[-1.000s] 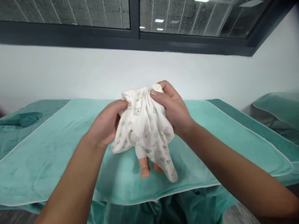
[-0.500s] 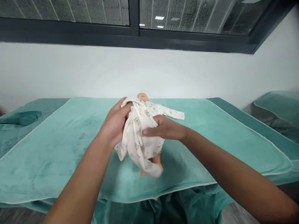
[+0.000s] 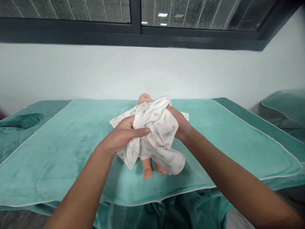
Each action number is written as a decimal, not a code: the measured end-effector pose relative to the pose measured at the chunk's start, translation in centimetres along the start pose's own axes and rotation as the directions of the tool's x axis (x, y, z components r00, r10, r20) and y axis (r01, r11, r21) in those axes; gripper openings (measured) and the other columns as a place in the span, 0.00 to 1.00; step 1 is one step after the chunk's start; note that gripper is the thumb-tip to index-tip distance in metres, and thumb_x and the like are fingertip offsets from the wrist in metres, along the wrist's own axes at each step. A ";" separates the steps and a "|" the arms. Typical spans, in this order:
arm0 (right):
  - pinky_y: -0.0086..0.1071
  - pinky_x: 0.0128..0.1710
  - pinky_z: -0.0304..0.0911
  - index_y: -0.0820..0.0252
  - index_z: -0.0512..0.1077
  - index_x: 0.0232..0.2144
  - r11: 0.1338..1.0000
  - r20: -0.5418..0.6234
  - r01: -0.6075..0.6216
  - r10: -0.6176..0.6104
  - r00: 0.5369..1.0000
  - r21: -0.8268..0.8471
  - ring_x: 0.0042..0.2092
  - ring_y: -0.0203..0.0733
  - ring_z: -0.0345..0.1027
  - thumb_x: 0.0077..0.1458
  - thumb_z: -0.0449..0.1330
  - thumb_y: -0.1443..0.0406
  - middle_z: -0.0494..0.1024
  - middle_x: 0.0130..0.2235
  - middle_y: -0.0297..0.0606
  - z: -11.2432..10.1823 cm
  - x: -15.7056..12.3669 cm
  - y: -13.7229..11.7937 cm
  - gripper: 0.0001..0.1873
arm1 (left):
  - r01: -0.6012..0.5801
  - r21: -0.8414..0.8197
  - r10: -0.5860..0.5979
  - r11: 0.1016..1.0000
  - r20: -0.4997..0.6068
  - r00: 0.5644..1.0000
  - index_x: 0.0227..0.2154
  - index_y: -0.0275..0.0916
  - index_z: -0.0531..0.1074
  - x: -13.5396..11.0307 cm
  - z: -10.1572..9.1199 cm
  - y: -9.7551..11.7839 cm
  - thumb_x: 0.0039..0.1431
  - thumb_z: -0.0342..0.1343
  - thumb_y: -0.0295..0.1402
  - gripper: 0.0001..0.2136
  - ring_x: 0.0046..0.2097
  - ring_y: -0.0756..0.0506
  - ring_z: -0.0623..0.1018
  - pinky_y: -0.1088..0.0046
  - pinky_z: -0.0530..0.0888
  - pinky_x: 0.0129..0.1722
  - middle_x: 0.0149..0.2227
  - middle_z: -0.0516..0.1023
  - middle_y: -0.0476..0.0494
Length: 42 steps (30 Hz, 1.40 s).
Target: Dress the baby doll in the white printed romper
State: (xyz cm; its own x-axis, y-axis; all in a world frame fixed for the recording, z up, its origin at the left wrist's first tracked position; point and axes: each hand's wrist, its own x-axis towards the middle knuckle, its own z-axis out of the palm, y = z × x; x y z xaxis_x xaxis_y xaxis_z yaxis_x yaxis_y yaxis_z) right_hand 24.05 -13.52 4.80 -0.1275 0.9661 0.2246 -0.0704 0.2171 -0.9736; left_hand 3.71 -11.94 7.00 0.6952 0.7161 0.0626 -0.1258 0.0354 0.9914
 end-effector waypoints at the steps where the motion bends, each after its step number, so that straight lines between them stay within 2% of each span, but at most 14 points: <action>1: 0.36 0.37 0.69 0.57 0.74 0.41 0.997 0.056 -0.061 0.058 0.997 0.042 0.39 0.44 0.72 0.52 0.61 0.43 0.78 0.37 0.38 -0.2 -0.5 0.3 0.26 | -0.029 -0.052 0.026 0.998 -0.070 0.997 0.43 0.37 0.76 0.2 0.0 -0.2 0.47 0.67 0.36 0.19 0.41 0.37 0.80 0.66 0.76 0.36 0.39 0.81 0.39; 4: 0.36 0.38 0.69 0.61 0.77 0.39 0.968 0.346 -0.242 0.207 0.915 0.061 0.40 0.44 0.74 0.47 0.68 0.49 0.80 0.39 0.40 -0.5 -2.0 0.9 0.24 | -0.085 -0.141 0.052 0.986 -0.225 0.973 0.43 0.36 0.75 0.8 0.5 -1.0 0.46 0.67 0.35 0.20 0.38 0.39 0.81 0.69 0.75 0.32 0.37 0.82 0.41; 6: 0.36 0.40 0.68 0.62 0.77 0.38 0.960 0.432 -0.280 0.256 0.865 -0.009 0.40 0.44 0.74 0.45 0.70 0.55 0.80 0.38 0.39 -0.5 -2.6 1.0 0.21 | -0.063 -0.153 0.022 0.986 -0.253 0.967 0.46 0.36 0.74 1.1 1.0 -1.6 0.47 0.66 0.36 0.22 0.37 0.39 0.81 0.70 0.75 0.32 0.37 0.82 0.41; 8: 0.37 0.42 0.68 0.60 0.77 0.39 0.959 0.354 -0.284 0.259 0.899 0.020 0.41 0.45 0.74 0.46 0.70 0.59 0.81 0.39 0.38 -0.4 -2.8 0.8 0.17 | -0.019 -0.151 -0.022 0.988 -0.271 0.962 0.49 0.38 0.72 1.3 1.3 -2.1 0.49 0.65 0.37 0.24 0.37 0.40 0.81 0.69 0.75 0.32 0.38 0.82 0.42; 11: 0.38 0.45 0.68 0.59 0.77 0.38 0.944 0.117 -0.206 0.182 0.976 0.256 0.43 0.46 0.74 0.50 0.65 0.59 0.81 0.40 0.38 -0.3 -2.2 0.7 0.14 | 0.050 -0.101 -0.076 0.994 -0.265 0.961 0.51 0.39 0.71 1.2 1.1 -2.5 0.52 0.64 0.41 0.23 0.38 0.41 0.81 0.69 0.75 0.35 0.39 0.82 0.42; 14: 0.37 0.46 0.67 0.59 0.77 0.34 0.892 -0.026 -0.096 0.119 0.993 0.441 0.44 0.47 0.73 0.52 0.61 0.59 0.81 0.37 0.37 -0.4 -1.3 0.9 0.11 | 0.152 0.014 -0.151 0.988 -0.066 0.986 0.47 0.38 0.74 0.9 0.3 -2.6 0.52 0.64 0.43 0.21 0.41 0.40 0.80 0.70 0.75 0.36 0.40 0.82 0.41; 17: 0.37 0.44 0.67 0.58 0.76 0.34 0.878 -0.056 -0.102 0.145 0.988 0.467 0.44 0.47 0.73 0.53 0.60 0.58 0.80 0.35 0.35 -0.5 -1.1 1.7 0.11 | 0.190 0.097 -0.200 0.977 0.102 0.975 0.44 0.37 0.76 0.8 -0.3 -2.7 0.48 0.68 0.38 0.21 0.43 0.39 0.80 0.69 0.75 0.38 0.41 0.81 0.40; 20: 0.36 0.43 0.67 0.58 0.77 0.38 0.901 -0.033 -0.152 0.180 0.983 0.407 0.43 0.46 0.73 0.54 0.61 0.55 0.81 0.37 0.36 -0.6 -1.8 2.6 0.15 | 0.058 -0.062 -0.065 0.996 -0.108 0.992 0.46 0.37 0.75 1.2 -0.1 -3.2 0.47 0.69 0.36 0.22 0.44 0.39 0.80 0.68 0.76 0.39 0.44 0.81 0.40; 23: 0.36 0.42 0.68 0.60 0.77 0.43 0.930 0.180 -0.286 0.248 0.952 0.229 0.41 0.45 0.74 0.51 0.66 0.56 0.81 0.40 0.39 -0.6 -2.8 2.8 0.19 | -0.126 -0.229 0.044 0.965 -0.334 0.941 0.48 0.37 0.73 1.8 0.9 -3.8 0.47 0.67 0.36 0.24 0.43 0.38 0.80 0.66 0.76 0.41 0.44 0.81 0.39; 25: 0.36 0.42 0.69 0.61 0.77 0.44 0.930 0.278 -0.348 0.305 0.911 0.120 0.42 0.45 0.74 0.49 0.69 0.59 0.81 0.41 0.41 -0.4 -3.6 2.4 0.20 | -0.130 -0.265 0.029 0.955 -0.356 0.934 0.50 0.37 0.72 1.7 1.6 -3.9 0.47 0.67 0.36 0.25 0.41 0.38 0.81 0.65 0.76 0.40 0.42 0.81 0.40; 29: 0.38 0.44 0.69 0.59 0.76 0.48 0.868 0.182 -0.411 0.372 0.910 0.279 0.43 0.46 0.75 0.52 0.67 0.61 0.80 0.45 0.43 0.2 -6.2 1.6 0.21 | 0.068 -0.244 -0.138 0.967 -0.281 0.950 0.52 0.40 0.69 -0.2 2.7 -3.5 0.51 0.64 0.37 0.24 0.39 0.40 0.81 0.65 0.76 0.39 0.42 0.81 0.41; 34: 0.42 0.49 0.67 0.60 0.75 0.51 0.765 0.097 -0.499 0.506 0.857 0.407 0.45 0.48 0.75 0.53 0.66 0.62 0.80 0.47 0.46 0.8 -12.2 4.1 0.22 | 0.399 0.043 -0.392 0.916 -0.117 0.913 0.49 0.43 0.70 -3.8 3.6 -4.2 0.58 0.57 0.38 0.17 0.44 0.39 0.79 0.62 0.74 0.43 0.45 0.79 0.42; 38: 0.45 0.53 0.63 0.58 0.73 0.53 0.792 -0.102 -0.438 0.523 0.846 0.426 0.49 0.50 0.73 0.53 0.66 0.60 0.79 0.49 0.45 2.4 -16.5 7.6 0.25 | 0.360 0.463 -0.378 0.810 -0.055 0.924 0.40 0.42 0.73 -4.5 4.4 -5.7 0.60 0.51 0.40 0.11 0.46 0.39 0.77 0.63 0.71 0.45 0.44 0.79 0.44; 42: 0.46 0.52 0.64 0.60 0.74 0.52 0.740 -0.124 -0.419 0.555 0.823 0.526 0.49 0.53 0.73 0.54 0.64 0.58 0.79 0.48 0.47 4.7 -18.3 9.6 0.23 | 0.302 0.621 -0.381 0.724 -0.006 0.925 0.43 0.42 0.73 -4.6 5.1 -5.7 0.60 0.48 0.40 0.14 0.46 0.38 0.76 0.64 0.71 0.43 0.44 0.79 0.42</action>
State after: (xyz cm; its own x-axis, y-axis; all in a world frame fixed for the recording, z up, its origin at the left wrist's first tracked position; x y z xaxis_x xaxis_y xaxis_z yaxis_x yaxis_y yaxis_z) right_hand 21.08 -29.76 -8.45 -0.0210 0.9325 -0.3605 -0.5194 -0.3183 -0.7930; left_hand 4.86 -19.03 1.69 0.6864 0.6527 -0.3207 0.5584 -0.1906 0.8074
